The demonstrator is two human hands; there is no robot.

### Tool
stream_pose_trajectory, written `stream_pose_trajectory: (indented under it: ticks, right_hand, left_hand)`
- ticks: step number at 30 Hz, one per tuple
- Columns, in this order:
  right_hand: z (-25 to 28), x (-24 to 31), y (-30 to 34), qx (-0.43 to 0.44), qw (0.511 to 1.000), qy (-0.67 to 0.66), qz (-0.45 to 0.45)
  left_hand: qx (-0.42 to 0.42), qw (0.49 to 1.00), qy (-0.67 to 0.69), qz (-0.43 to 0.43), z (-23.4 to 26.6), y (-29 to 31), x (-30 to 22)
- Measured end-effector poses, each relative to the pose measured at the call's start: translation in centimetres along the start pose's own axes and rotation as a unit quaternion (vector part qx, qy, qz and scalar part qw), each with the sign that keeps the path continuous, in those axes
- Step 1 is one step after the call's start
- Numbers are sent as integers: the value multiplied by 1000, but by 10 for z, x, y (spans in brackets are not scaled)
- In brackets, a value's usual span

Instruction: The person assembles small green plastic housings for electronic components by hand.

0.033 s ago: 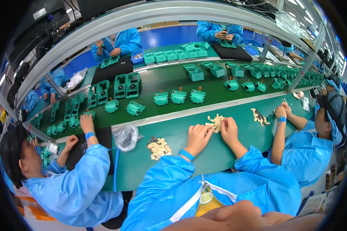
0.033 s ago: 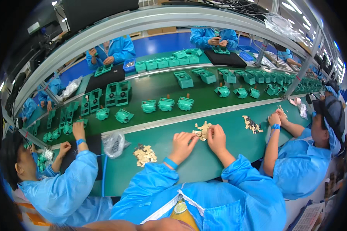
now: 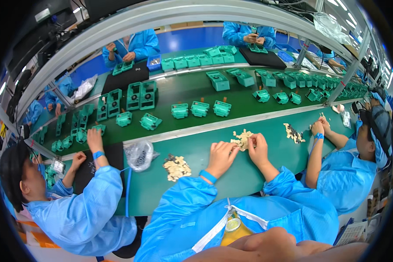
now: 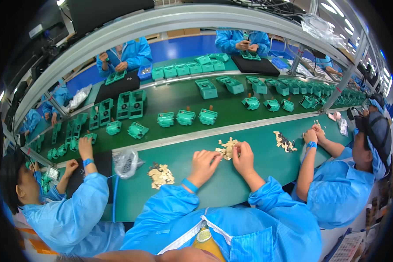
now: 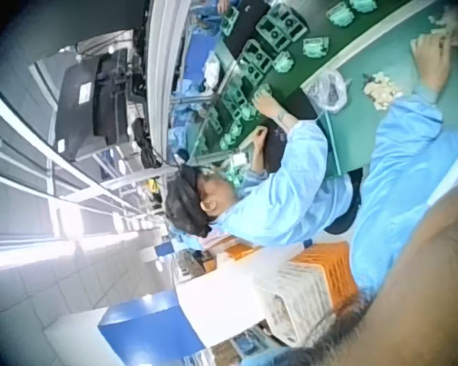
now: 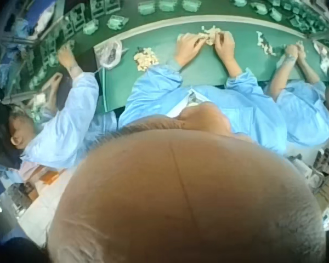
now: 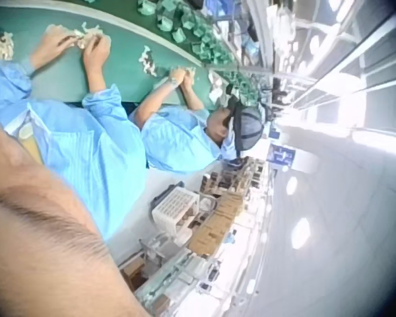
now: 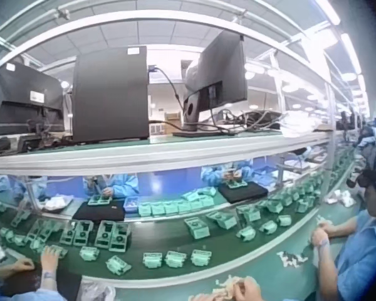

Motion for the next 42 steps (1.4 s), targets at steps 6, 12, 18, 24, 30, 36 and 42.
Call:
stream_pose_trajectory:
  ticks: [6,12,18,24,30,36,42]
  right_hand:
    - [11,-8,-4,-26,990,-126,-62]
    - [-11,-32,12,91,859,-423,-272]
    - [-29,-28,22,226,652,-591,-418]
    - [-39,-31,37,333,644,-515,-457]
    - [-40,-36,45,395,659,-427,-477]
    - [-38,-31,39,358,630,-479,-495]
    - [-31,-28,33,370,614,-518,-467]
  left_hand:
    - [29,997,-71,0,9,-4,-8]
    - [27,992,-116,-34,3,-8,-22]
    - [28,985,-149,-85,-8,-9,-33]
    - [45,977,-177,-106,-10,-1,-35]
    - [55,974,-184,-118,-10,1,-36]
    - [37,974,-196,-111,-8,0,-35]
    - [31,974,-190,-120,-10,-4,-38]
Point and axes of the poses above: each hand's wrist, its own y-axis away from the middle knuckle, its own z-axis out of the back of the hand, x = y × z, the point moved 9 cm from there along -y, towards the middle knuckle, and after that the axes turned 3 degrees about -y, right-handed, at the moved point
